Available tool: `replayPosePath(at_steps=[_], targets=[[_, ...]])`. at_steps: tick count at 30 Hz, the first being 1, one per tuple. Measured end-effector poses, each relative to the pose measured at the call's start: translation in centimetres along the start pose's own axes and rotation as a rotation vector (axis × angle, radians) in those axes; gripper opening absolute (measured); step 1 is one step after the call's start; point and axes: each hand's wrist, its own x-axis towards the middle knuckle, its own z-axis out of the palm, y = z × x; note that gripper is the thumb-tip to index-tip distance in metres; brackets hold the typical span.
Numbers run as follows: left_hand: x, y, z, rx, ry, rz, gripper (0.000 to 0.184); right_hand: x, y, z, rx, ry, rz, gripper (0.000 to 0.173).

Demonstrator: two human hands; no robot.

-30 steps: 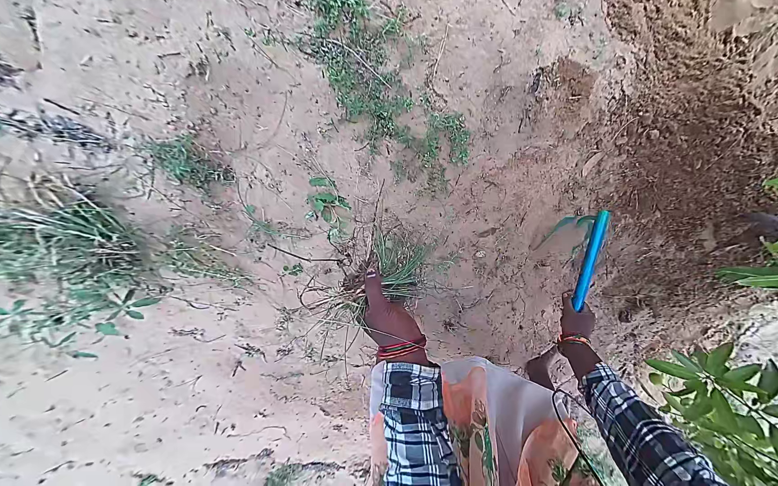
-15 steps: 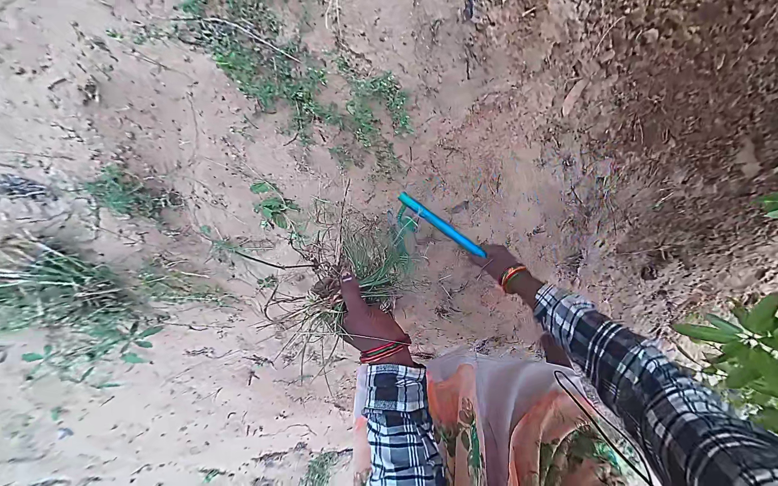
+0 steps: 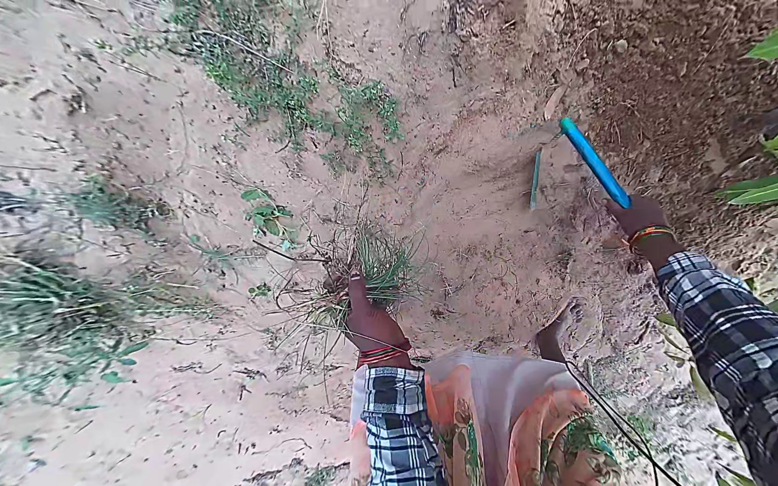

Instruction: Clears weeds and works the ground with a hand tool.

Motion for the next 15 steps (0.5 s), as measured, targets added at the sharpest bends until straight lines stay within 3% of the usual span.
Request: replayPosePath(at_steps=[4,9,12,15], targets=[[0.3,-0.4,0.0,-0.028,-0.037,-0.006,0.032,-1.8,-1.4,3.1,0.241,-0.02,0.042,0.064],[0.0,-0.6,0.9,0.05,-0.037,-0.032,0.032,-4.4,-13.6,9.1,0.546,-0.225,-0.173,0.054],[-0.3,-1.4,1.1,0.105,-0.053,-0.018,0.031,-3.7,-21.1,10.3,0.508,-0.303,-0.361,0.054],[-0.6,-2.3,0.9,0.145,-0.097,0.007,0.037,0.0,-22.6,8.6,0.359,-0.252,-0.455,0.058]])
